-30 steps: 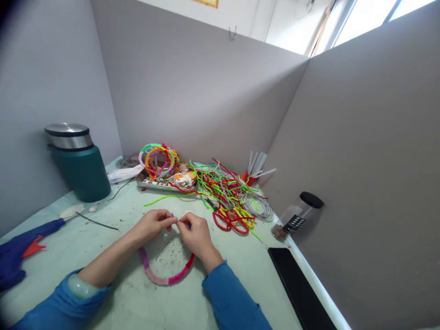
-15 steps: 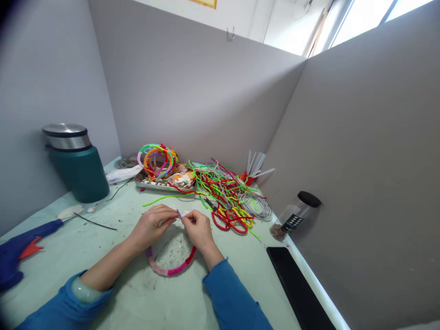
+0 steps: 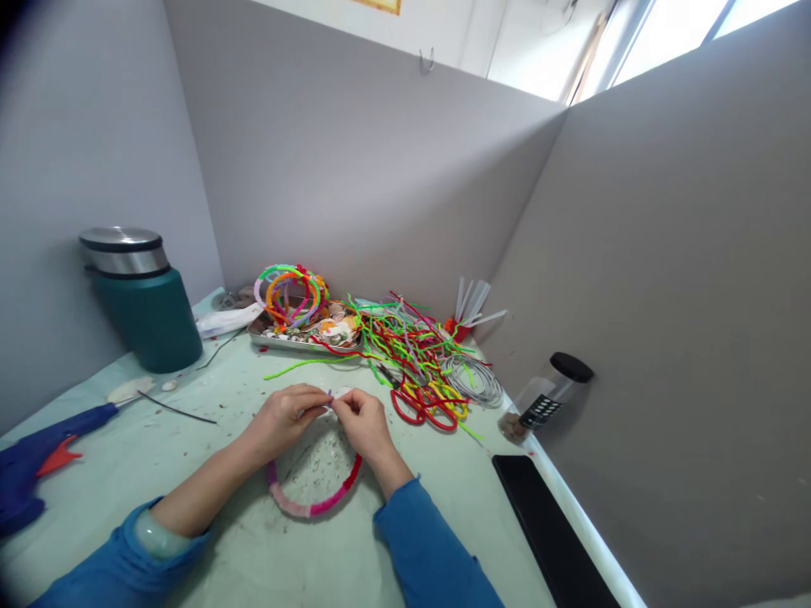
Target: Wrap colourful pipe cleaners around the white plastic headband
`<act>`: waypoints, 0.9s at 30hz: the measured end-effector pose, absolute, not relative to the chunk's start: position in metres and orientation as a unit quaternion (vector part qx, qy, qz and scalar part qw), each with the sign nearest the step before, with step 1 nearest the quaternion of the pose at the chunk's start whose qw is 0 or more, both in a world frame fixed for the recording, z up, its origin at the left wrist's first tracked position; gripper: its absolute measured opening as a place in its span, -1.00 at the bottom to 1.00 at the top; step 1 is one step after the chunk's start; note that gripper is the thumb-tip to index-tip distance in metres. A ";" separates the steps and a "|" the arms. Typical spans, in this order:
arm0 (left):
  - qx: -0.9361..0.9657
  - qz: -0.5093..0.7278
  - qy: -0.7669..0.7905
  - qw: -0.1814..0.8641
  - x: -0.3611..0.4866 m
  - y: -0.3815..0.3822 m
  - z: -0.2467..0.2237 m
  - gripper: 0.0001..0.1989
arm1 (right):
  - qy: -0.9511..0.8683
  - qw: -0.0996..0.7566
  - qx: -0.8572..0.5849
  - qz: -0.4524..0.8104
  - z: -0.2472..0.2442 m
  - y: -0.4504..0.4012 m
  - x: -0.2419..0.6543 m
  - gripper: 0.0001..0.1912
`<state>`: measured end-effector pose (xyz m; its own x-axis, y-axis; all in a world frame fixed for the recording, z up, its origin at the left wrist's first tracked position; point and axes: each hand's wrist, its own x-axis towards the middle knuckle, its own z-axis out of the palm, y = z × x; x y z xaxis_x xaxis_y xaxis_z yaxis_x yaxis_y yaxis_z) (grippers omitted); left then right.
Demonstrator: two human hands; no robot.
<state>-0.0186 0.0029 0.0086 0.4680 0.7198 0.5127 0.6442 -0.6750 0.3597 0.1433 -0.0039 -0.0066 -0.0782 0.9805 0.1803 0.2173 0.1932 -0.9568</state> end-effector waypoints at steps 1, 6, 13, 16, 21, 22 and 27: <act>0.854 0.324 0.402 0.067 -0.018 0.003 0.009 -0.80 | -0.610 0.467 -0.486 0.416 -0.006 -0.005 0.143 -0.75; 0.844 0.311 0.424 0.106 -0.019 0.003 0.010 -0.78 | -0.584 0.468 -0.468 0.470 -0.004 -0.006 0.143 -0.70; 0.800 0.300 0.467 0.226 -0.019 0.004 0.015 -0.77 | -0.605 0.468 -0.464 0.447 -0.003 -0.006 0.143 -0.87; 0.754 0.305 0.474 0.337 -0.019 0.006 0.015 -0.76 | -0.614 0.468 -0.459 0.441 -0.002 -0.005 0.144 -0.89; 0.663 0.337 0.450 0.495 -0.019 0.007 0.016 -0.70 | -0.625 0.466 -0.451 0.434 -0.003 -0.004 0.146 -0.89; 0.656 0.338 0.447 0.506 -0.019 0.007 0.017 -0.70 | -0.630 0.464 -0.448 0.432 -0.003 -0.005 0.146 -0.88; 0.663 0.326 0.431 0.517 -0.020 0.007 0.014 -0.73 | -0.671 0.444 -0.449 0.389 -0.004 -0.006 0.147 -0.83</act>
